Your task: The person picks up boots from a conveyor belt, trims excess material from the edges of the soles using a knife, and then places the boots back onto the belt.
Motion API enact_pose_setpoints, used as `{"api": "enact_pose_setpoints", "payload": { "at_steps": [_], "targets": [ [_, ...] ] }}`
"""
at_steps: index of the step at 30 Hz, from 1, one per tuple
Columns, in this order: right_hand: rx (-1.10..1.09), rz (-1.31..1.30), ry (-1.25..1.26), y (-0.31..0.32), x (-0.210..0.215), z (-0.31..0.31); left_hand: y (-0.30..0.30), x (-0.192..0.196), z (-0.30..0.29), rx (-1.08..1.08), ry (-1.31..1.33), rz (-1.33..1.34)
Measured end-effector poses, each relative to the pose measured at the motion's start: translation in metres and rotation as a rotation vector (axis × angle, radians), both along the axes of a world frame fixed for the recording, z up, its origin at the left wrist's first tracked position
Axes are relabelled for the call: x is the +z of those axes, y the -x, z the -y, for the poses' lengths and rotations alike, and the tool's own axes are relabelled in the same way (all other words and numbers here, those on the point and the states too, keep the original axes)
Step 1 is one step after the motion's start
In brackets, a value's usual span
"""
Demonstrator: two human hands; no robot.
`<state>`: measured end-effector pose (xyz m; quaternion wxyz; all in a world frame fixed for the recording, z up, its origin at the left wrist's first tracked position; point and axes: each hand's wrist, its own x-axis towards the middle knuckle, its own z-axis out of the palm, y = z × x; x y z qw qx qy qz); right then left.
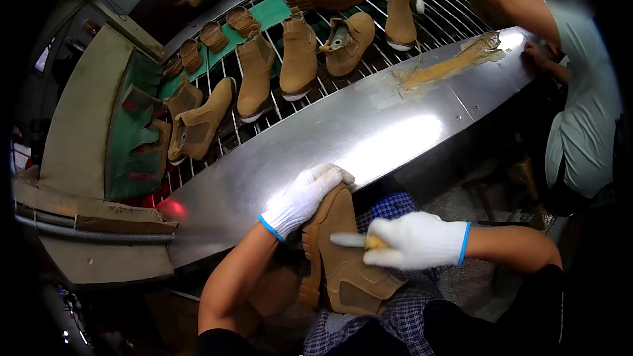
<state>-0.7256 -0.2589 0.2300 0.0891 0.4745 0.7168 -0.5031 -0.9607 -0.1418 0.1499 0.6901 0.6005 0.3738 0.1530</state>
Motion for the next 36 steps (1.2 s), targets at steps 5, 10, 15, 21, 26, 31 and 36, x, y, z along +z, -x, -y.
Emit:
{"api": "enact_pose_setpoints", "payload": {
  "at_steps": [5, 10, 15, 21, 26, 31, 36],
  "targets": [
    [-0.225, -0.118, -0.036, -0.002, -0.023, -0.005, 0.013, 0.005, -0.006, -0.036, 0.013, 0.035],
    [-0.043, 0.134, -0.429, 0.029, 0.0, -0.006, 0.016, 0.005, -0.019, -0.021, 0.126, -0.024],
    [-0.036, 0.15, -0.476, 0.037, 0.002, -0.033, 0.023, -0.004, -0.005, 0.073, -0.091, -0.036],
    [-0.256, 0.238, -0.509, -0.002, -0.01, -0.044, 0.024, -0.003, 0.007, 0.115, -0.393, -0.136],
    [-0.579, 0.1, -0.467, -0.04, -0.036, -0.027, 0.032, 0.026, 0.014, 0.005, -0.61, -0.442],
    [-0.519, -0.004, -0.388, 0.003, -0.088, -0.021, 0.06, 0.011, 0.023, 0.15, -0.361, -0.353],
    [-0.593, 0.189, -0.547, -0.007, -0.088, -0.037, 0.09, -0.006, 0.041, 0.247, -0.036, -0.122]
  ]
}}
